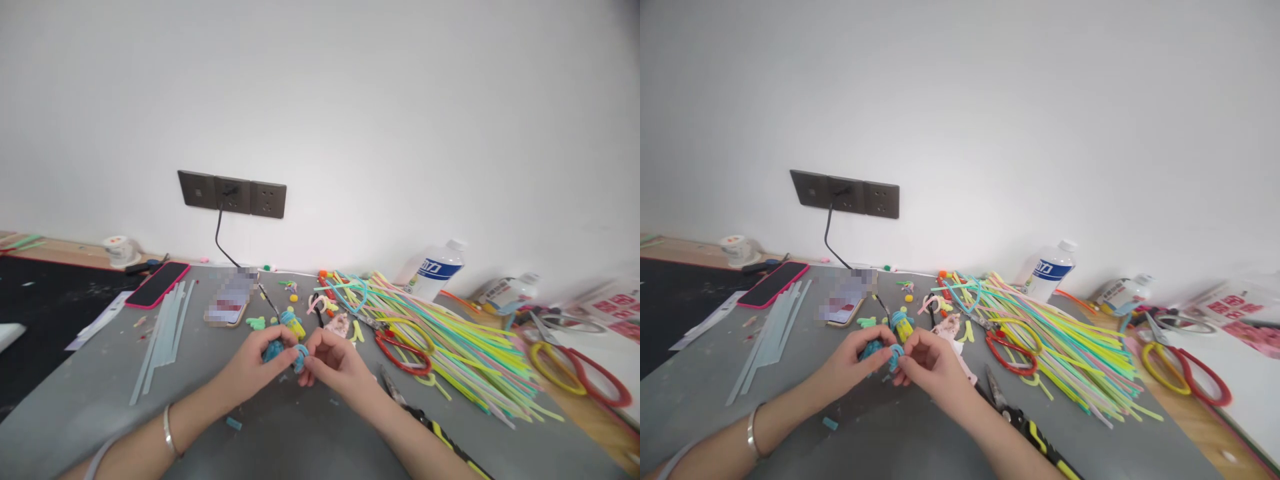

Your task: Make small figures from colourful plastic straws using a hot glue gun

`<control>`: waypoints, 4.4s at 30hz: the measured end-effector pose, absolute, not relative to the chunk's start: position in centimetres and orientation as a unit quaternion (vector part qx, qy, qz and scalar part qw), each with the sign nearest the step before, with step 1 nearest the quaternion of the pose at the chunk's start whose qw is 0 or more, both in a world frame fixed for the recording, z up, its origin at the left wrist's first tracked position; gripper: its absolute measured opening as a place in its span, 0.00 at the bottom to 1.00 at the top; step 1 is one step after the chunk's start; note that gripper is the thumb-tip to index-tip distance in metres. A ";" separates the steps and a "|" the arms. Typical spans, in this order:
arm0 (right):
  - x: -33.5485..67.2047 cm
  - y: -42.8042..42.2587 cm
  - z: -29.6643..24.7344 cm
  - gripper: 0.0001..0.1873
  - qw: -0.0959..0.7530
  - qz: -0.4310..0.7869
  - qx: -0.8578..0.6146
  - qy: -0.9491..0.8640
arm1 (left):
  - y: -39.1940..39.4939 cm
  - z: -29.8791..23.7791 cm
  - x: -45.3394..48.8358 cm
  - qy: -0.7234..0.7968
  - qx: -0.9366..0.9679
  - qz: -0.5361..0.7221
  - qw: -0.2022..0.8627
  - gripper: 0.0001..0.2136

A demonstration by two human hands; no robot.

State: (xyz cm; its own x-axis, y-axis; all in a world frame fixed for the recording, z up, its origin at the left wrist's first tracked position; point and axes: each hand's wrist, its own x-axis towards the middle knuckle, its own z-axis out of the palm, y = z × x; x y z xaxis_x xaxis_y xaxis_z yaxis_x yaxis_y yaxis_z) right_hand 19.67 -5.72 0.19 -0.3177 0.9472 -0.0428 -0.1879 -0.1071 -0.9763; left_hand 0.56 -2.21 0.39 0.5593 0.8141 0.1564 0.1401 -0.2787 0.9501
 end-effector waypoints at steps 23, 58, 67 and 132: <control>19.2 -6.1 -0.9 0.17 0.455 0.530 -0.400 -0.594 | -2.3 0.2 1.4 0.369 0.557 0.286 0.687 0.19; 20.4 -6.7 -0.2 0.13 0.390 0.394 -0.423 -0.717 | -2.5 0.0 1.4 0.339 0.468 0.240 0.780 0.22; 20.4 -6.8 -0.9 0.10 0.426 0.399 -0.415 -0.698 | -2.5 0.0 1.7 0.340 0.446 0.244 0.791 0.22; 20.8 -6.2 0.7 0.12 0.407 0.075 -0.361 -0.836 | -2.1 -0.4 0.9 0.323 0.625 0.302 0.644 0.14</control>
State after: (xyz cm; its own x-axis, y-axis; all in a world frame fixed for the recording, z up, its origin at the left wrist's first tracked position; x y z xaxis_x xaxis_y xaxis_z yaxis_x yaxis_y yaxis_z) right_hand 20.83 -6.24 0.68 -0.4085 0.6647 0.6256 0.5430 0.7279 -0.4188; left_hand 0.92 -2.14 -0.41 0.6094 0.7919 -0.0381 0.0148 0.0367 0.9992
